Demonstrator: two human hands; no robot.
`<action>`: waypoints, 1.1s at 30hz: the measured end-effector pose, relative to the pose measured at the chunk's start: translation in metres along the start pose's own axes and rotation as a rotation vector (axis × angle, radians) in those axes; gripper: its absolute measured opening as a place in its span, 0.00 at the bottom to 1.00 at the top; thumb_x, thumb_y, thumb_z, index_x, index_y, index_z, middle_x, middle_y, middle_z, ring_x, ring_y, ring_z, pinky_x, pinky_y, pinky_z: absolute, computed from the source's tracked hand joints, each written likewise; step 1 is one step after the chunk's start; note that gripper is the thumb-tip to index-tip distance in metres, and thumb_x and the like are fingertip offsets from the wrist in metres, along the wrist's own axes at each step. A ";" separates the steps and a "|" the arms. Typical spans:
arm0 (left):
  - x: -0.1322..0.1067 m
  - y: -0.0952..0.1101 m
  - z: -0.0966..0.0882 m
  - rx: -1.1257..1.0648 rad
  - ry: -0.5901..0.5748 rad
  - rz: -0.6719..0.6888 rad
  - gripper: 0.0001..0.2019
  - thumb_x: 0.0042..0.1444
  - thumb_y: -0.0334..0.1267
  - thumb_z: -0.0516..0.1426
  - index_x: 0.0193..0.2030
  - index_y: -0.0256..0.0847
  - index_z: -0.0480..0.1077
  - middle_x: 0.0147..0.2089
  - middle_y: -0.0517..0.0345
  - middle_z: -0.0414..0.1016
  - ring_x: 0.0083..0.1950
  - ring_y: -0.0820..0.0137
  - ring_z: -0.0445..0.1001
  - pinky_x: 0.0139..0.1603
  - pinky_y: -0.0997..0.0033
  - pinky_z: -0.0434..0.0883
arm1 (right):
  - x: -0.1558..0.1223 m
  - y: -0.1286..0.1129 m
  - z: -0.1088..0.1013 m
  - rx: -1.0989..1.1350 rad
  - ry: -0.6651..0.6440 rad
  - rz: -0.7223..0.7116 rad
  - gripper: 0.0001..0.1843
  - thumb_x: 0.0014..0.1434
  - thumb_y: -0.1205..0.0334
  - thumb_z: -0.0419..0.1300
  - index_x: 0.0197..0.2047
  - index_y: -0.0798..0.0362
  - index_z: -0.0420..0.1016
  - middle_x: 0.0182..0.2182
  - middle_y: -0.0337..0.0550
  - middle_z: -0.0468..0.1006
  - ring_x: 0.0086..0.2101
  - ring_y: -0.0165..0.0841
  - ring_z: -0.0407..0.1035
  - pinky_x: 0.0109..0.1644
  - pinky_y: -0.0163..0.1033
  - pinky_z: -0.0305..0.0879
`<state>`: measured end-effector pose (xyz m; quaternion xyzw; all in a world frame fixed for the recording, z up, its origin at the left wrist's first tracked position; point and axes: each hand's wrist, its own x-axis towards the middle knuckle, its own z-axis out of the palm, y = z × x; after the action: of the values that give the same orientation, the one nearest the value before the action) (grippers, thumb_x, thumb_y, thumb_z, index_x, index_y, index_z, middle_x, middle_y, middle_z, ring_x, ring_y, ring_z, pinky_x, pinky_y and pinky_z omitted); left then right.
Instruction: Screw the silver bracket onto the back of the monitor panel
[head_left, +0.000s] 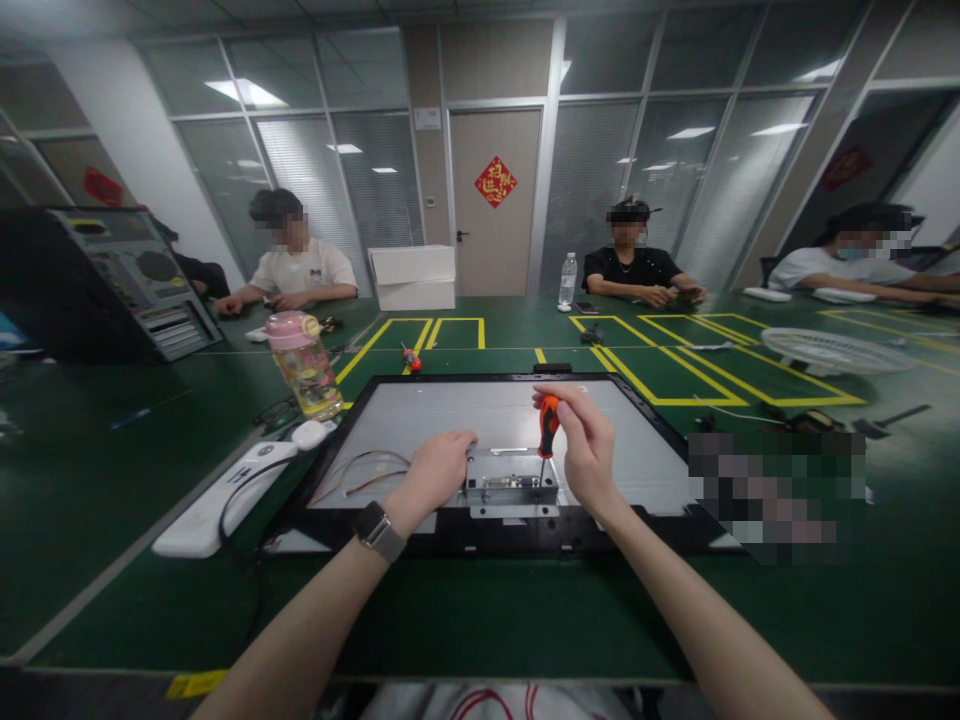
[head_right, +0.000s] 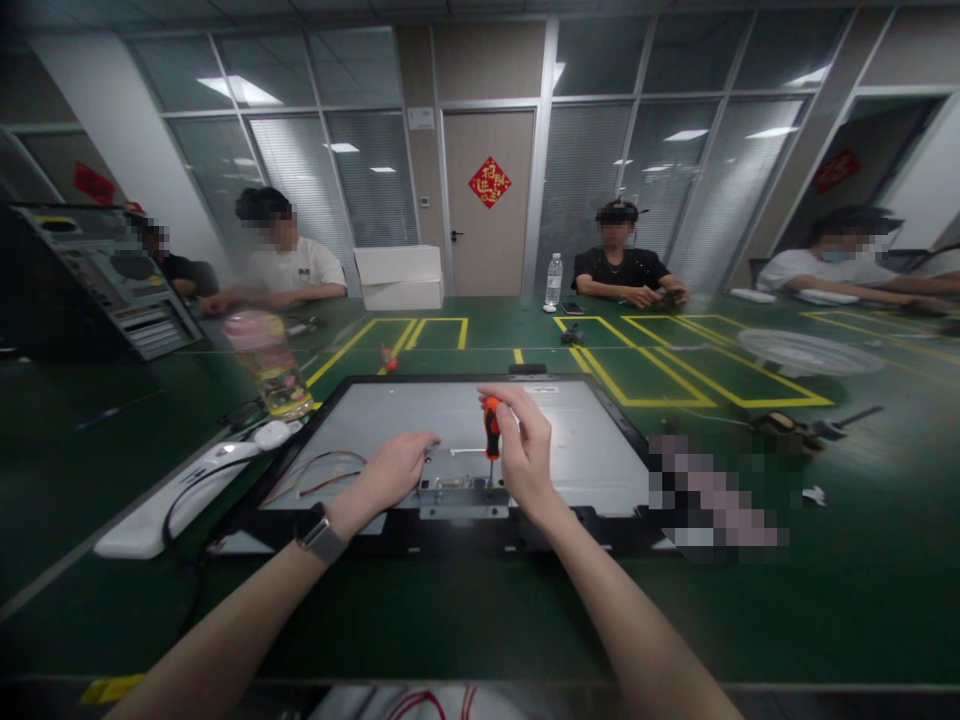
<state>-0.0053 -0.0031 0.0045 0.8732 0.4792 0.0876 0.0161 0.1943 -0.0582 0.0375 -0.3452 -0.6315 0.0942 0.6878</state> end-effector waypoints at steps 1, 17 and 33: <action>0.000 0.000 0.000 0.000 0.004 0.003 0.18 0.62 0.25 0.46 0.55 0.36 0.69 0.52 0.46 0.77 0.54 0.63 0.74 0.58 0.64 0.67 | 0.000 0.000 0.000 0.010 -0.003 0.009 0.14 0.67 0.64 0.50 0.47 0.48 0.77 0.38 0.44 0.77 0.39 0.36 0.71 0.44 0.45 0.65; 0.000 -0.002 0.004 -0.008 0.018 0.003 0.18 0.63 0.27 0.46 0.55 0.38 0.69 0.52 0.47 0.76 0.56 0.64 0.73 0.59 0.64 0.67 | 0.001 0.002 0.002 -0.075 0.035 -0.011 0.09 0.66 0.62 0.54 0.43 0.49 0.76 0.35 0.43 0.76 0.37 0.36 0.70 0.43 0.45 0.65; 0.000 -0.002 0.003 -0.008 0.016 0.005 0.18 0.63 0.26 0.46 0.55 0.37 0.69 0.53 0.46 0.76 0.56 0.64 0.73 0.59 0.63 0.67 | -0.001 0.001 0.004 0.036 -0.001 0.058 0.14 0.70 0.61 0.46 0.45 0.50 0.72 0.33 0.42 0.74 0.33 0.33 0.70 0.38 0.42 0.66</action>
<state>-0.0065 -0.0020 0.0011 0.8736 0.4767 0.0967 0.0157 0.1907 -0.0565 0.0355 -0.3509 -0.6198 0.1255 0.6907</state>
